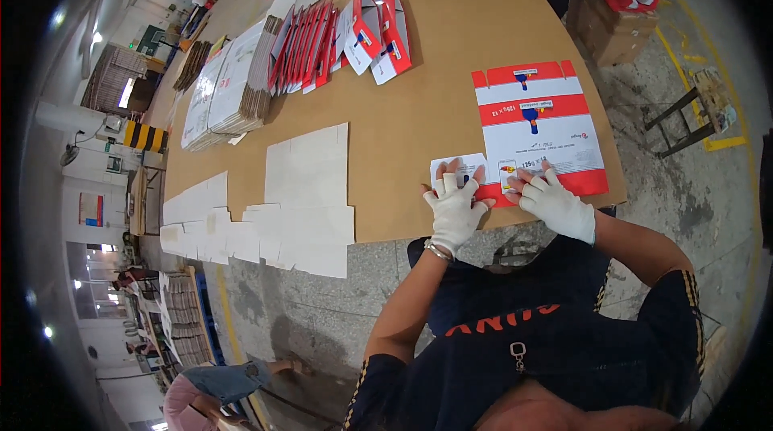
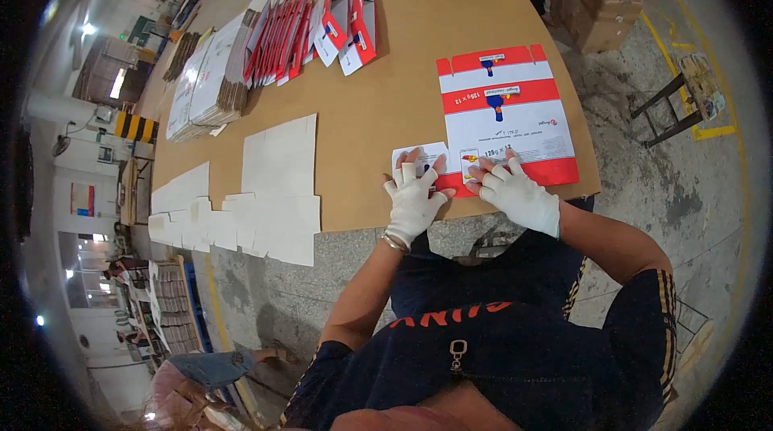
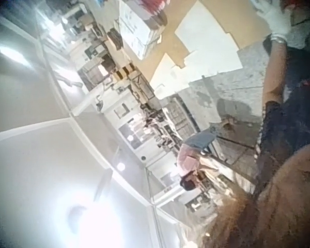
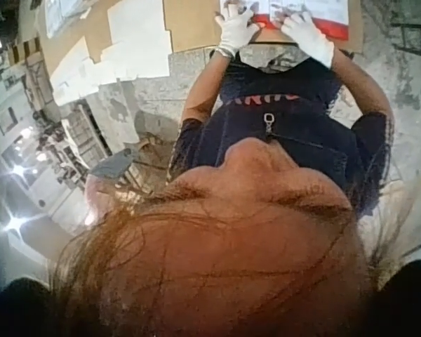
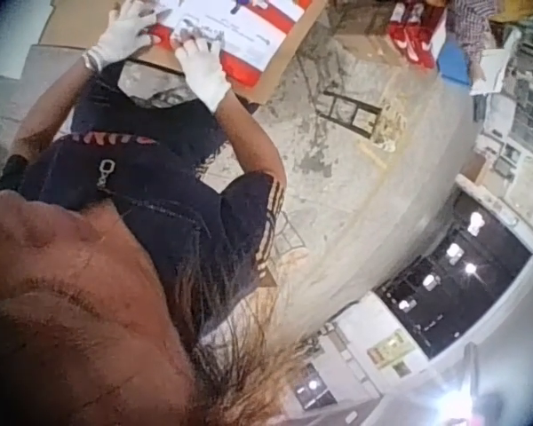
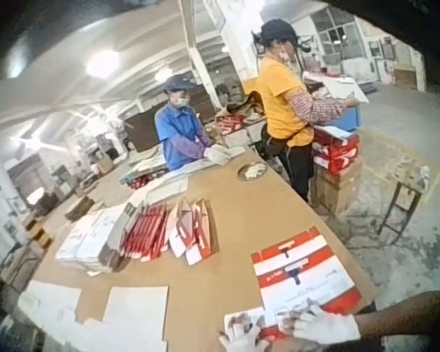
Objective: Organize and stack paper components at a large industrial work table.
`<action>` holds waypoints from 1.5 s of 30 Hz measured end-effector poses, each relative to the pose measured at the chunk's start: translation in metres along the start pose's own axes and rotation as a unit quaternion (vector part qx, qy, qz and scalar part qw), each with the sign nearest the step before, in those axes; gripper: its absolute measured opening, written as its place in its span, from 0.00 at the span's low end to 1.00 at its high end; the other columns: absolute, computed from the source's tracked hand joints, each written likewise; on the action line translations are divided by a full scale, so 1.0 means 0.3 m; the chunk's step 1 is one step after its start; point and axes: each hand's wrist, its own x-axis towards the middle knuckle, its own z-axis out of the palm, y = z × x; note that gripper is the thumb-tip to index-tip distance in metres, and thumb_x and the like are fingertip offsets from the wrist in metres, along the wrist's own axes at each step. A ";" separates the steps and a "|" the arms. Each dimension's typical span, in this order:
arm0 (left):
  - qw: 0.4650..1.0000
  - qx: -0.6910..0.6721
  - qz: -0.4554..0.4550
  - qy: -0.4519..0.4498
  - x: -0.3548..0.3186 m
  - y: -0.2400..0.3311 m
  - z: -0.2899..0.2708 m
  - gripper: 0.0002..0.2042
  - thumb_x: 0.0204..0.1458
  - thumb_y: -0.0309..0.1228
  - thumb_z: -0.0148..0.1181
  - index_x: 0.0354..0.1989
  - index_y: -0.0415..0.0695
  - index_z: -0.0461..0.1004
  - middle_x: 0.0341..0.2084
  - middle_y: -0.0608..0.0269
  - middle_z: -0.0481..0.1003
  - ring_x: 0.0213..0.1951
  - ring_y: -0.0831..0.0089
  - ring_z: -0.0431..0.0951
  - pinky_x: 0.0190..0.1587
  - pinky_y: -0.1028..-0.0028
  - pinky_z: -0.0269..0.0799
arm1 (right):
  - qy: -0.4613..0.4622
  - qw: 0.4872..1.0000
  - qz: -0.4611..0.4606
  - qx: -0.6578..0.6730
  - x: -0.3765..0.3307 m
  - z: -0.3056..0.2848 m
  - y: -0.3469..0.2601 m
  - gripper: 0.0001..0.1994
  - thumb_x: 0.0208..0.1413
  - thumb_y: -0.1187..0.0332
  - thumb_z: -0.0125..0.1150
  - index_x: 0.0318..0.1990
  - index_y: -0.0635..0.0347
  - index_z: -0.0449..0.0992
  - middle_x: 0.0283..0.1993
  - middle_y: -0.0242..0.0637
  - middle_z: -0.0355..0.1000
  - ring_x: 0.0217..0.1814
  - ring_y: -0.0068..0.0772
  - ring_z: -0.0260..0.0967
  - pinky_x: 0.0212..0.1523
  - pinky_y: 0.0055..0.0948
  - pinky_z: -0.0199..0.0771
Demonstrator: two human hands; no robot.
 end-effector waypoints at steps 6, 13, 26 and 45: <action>0.994 -0.015 -0.067 0.083 0.171 -0.013 0.053 0.32 0.42 0.48 0.65 0.60 0.57 0.68 0.63 0.50 0.56 0.66 0.47 0.50 0.62 0.39 0.40 | 0.012 0.999 -0.044 -0.004 0.033 -0.076 0.037 0.23 0.56 0.68 0.47 0.61 0.54 0.66 0.64 0.38 0.63 0.66 0.41 0.58 0.62 0.55 0.55; 0.976 -0.041 0.021 0.211 0.220 -0.015 0.076 0.15 0.46 0.40 0.63 0.41 0.49 0.77 0.53 0.57 0.68 0.57 0.55 0.63 0.61 0.49 0.52 | 0.302 0.728 0.165 0.593 -0.015 -0.627 0.249 0.26 0.54 0.69 0.57 0.62 0.62 0.63 0.53 0.43 0.69 0.47 0.37 0.70 0.49 0.38 0.69; 0.978 -0.093 0.009 0.188 0.150 -0.061 0.032 0.11 0.44 0.38 0.64 0.26 0.44 0.73 0.34 0.57 0.71 0.43 0.56 0.69 0.44 0.58 0.63 | 0.531 0.686 0.160 0.471 0.005 -0.617 0.060 0.30 0.64 0.50 0.45 0.66 0.64 0.56 0.67 0.48 0.56 0.71 0.36 0.51 0.68 0.40 0.52; 0.977 -0.152 0.066 0.131 -0.130 -0.089 -0.129 0.28 0.45 0.38 0.67 0.53 0.38 0.67 0.39 0.48 0.70 0.43 0.52 0.71 0.45 0.61 0.67 | 0.261 0.690 0.441 0.512 0.002 -0.101 0.166 0.07 0.54 0.78 0.49 0.41 0.64 0.67 0.27 0.29 0.67 0.22 0.16 0.60 0.20 0.18 0.61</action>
